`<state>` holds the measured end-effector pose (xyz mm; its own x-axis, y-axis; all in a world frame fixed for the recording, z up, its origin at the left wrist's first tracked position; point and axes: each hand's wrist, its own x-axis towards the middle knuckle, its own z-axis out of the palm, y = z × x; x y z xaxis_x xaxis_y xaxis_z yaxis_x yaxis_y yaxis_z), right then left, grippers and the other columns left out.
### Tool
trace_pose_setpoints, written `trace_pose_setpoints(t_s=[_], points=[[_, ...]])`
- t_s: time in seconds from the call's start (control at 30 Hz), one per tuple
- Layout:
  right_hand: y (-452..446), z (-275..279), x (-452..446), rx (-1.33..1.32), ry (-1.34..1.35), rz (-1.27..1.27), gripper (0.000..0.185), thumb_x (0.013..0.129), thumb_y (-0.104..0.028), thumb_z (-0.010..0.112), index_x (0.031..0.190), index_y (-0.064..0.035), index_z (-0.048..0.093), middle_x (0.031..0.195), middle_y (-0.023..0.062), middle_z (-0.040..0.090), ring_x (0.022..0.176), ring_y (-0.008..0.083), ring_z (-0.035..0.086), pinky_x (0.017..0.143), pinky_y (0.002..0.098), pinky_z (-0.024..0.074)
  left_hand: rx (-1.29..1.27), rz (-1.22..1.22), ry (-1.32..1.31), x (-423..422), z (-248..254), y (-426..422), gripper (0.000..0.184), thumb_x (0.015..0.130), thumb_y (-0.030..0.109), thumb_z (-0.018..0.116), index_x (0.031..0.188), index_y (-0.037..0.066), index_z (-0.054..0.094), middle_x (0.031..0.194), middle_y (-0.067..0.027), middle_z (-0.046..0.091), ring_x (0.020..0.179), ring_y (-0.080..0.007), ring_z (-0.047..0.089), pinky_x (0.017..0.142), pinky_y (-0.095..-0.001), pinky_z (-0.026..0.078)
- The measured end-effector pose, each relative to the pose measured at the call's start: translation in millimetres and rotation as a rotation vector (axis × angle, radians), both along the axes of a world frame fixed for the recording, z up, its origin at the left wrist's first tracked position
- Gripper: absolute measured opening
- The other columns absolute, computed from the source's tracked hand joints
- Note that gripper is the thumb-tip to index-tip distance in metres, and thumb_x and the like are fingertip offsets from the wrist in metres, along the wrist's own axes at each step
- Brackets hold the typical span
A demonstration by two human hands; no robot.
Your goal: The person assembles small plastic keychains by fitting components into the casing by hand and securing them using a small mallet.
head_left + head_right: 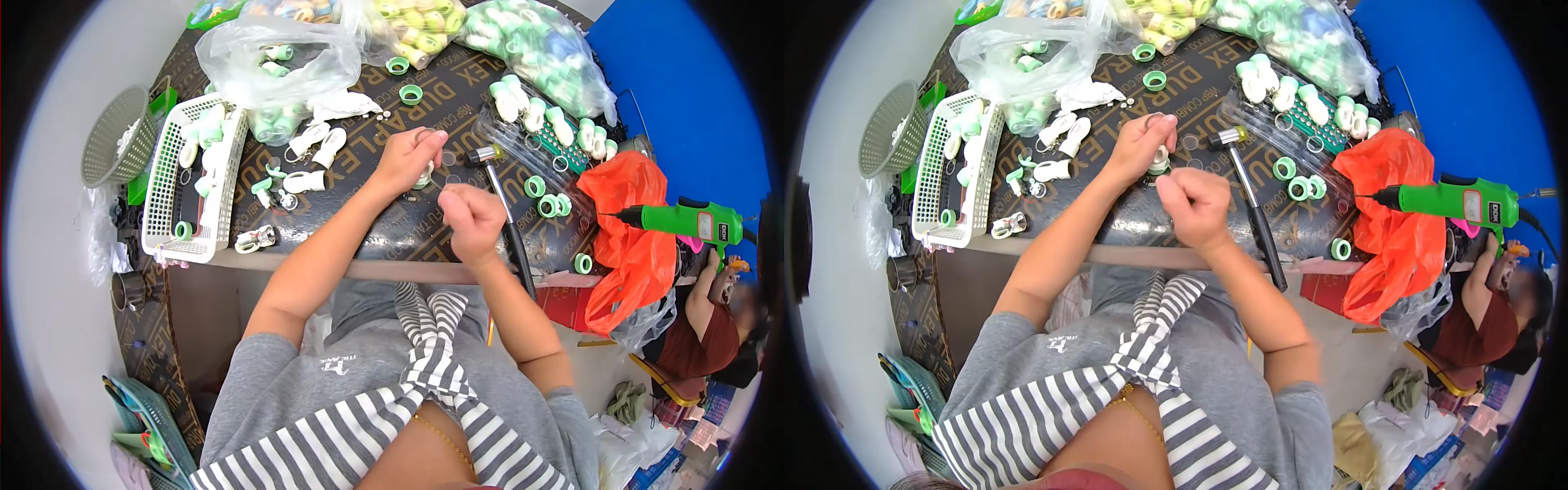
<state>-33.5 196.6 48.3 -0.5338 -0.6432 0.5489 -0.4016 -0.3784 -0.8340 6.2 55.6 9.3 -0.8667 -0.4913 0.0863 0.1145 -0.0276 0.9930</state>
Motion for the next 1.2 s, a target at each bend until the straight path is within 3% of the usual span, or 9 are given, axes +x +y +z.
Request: trace_pose_setpoints(t_s=[0.2, 0.27, 0.4, 0.5, 0.63, 0.7, 0.83, 1.03, 1.2], points=[[-4, -6, 29, -0.007, 0.541, 0.193, 0.034, 0.068, -0.004, 0.069, 0.048, -0.0082, 0.041, 0.047, 0.0048, 0.039, 0.043, 0.0209, 0.042, 0.044, 0.0337, 0.0341, -0.626, 0.193, 0.249, 0, 8, 7, 0.040, 0.091, 0.022, 0.052, 0.055, 0.005, 0.054, 0.052, -0.0049, 0.048, 0.056, -0.0191, 0.047, 0.057, -0.0309, 0.039], [-6, -1, 25, 0.007, 0.544, 0.287, 0.033, 0.068, -0.004, 0.068, 0.048, -0.0078, 0.042, 0.046, 0.0047, 0.039, 0.041, 0.0211, 0.041, 0.042, 0.0332, 0.0329, -0.555, 0.077, 0.242, 5, 11, 1, 0.039, 0.090, 0.021, 0.052, 0.055, 0.004, 0.054, 0.052, -0.0048, 0.048, 0.057, -0.0187, 0.048, 0.057, -0.0308, 0.040], [6, 20, 9, -0.089, -0.085, 0.161, 0.034, 0.076, -0.002, 0.062, 0.049, -0.0037, 0.041, 0.046, 0.0030, 0.042, 0.040, 0.0140, 0.038, 0.040, 0.0291, 0.0297, -0.236, -0.124, 0.279, 15, 22, -2, 0.039, 0.089, 0.017, 0.053, 0.054, 0.002, 0.051, 0.053, -0.0049, 0.048, 0.058, -0.0183, 0.049, 0.059, -0.0305, 0.041], [11, 39, -1, -0.163, -0.640, 0.121, 0.033, 0.085, -0.003, 0.055, 0.054, -0.0038, 0.042, 0.046, -0.0005, 0.042, 0.042, 0.0091, 0.037, 0.043, 0.0270, 0.0300, -0.351, -0.226, 0.436, 13, 29, 8, 0.037, 0.090, 0.014, 0.053, 0.054, 0.003, 0.049, 0.055, -0.0047, 0.050, 0.060, -0.0194, 0.049, 0.062, -0.0315, 0.041], [17, 54, -41, -0.224, -1.122, 0.047, 0.042, 0.090, -0.020, 0.046, 0.052, -0.0130, 0.031, 0.043, -0.0040, 0.019, 0.038, 0.0113, 0.018, 0.042, 0.0289, 0.0182, -0.254, -0.274, 0.561, 16, 41, 12, 0.038, 0.090, 0.014, 0.050, 0.054, 0.003, 0.049, 0.057, -0.0060, 0.052, 0.064, -0.0214, 0.050, 0.065, -0.0313, 0.041], [26, 56, -63, -0.347, -1.229, 0.032, 0.041, 0.090, -0.019, 0.046, 0.052, -0.0136, 0.031, 0.043, -0.0044, 0.020, 0.038, 0.0113, 0.017, 0.042, 0.0292, 0.0182, -0.057, -0.249, 0.566, 16, 35, 2, 0.042, 0.092, 0.018, 0.047, 0.053, 0.002, 0.049, 0.057, -0.0064, 0.052, 0.065, -0.0210, 0.050, 0.064, -0.0308, 0.041], [26, 50, -47, -0.371, -0.842, 0.110, 0.042, 0.092, -0.015, 0.042, 0.053, -0.0114, 0.028, 0.045, -0.0024, 0.022, 0.041, 0.0116, 0.020, 0.044, 0.0297, 0.0204, 0.061, -0.076, 0.323, 15, 22, -6, 0.042, 0.094, 0.021, 0.045, 0.057, 0.001, 0.051, 0.067, -0.0063, 0.054, 0.066, -0.0153, 0.050, 0.064, -0.0271, 0.040], [8, 22, -20, -0.150, -0.482, 0.069, 0.030, 0.087, -0.003, 0.053, 0.058, 0.0001, 0.046, 0.055, 0.0033, 0.050, 0.052, 0.0082, 0.046, 0.048, 0.0231, 0.0342, -0.565, -0.061, 0.255, 4, 5, -13, 0.029, 0.088, 0.019, 0.056, 0.064, 0.001, 0.058, 0.071, -0.0055, 0.057, 0.070, -0.0160, 0.053, 0.069, -0.0262, 0.042], [-1, 8, -26, -0.209, -0.594, 0.154, 0.031, 0.087, -0.004, 0.053, 0.058, -0.0005, 0.046, 0.055, 0.0029, 0.049, 0.051, 0.0081, 0.044, 0.048, 0.0234, 0.0334, -0.170, -0.079, 0.186, 5, -3, -16, 0.021, 0.085, 0.015, 0.057, 0.071, 0.000, 0.062, 0.076, -0.0035, 0.061, 0.073, -0.0103, 0.054, 0.066, -0.0241, 0.042]])
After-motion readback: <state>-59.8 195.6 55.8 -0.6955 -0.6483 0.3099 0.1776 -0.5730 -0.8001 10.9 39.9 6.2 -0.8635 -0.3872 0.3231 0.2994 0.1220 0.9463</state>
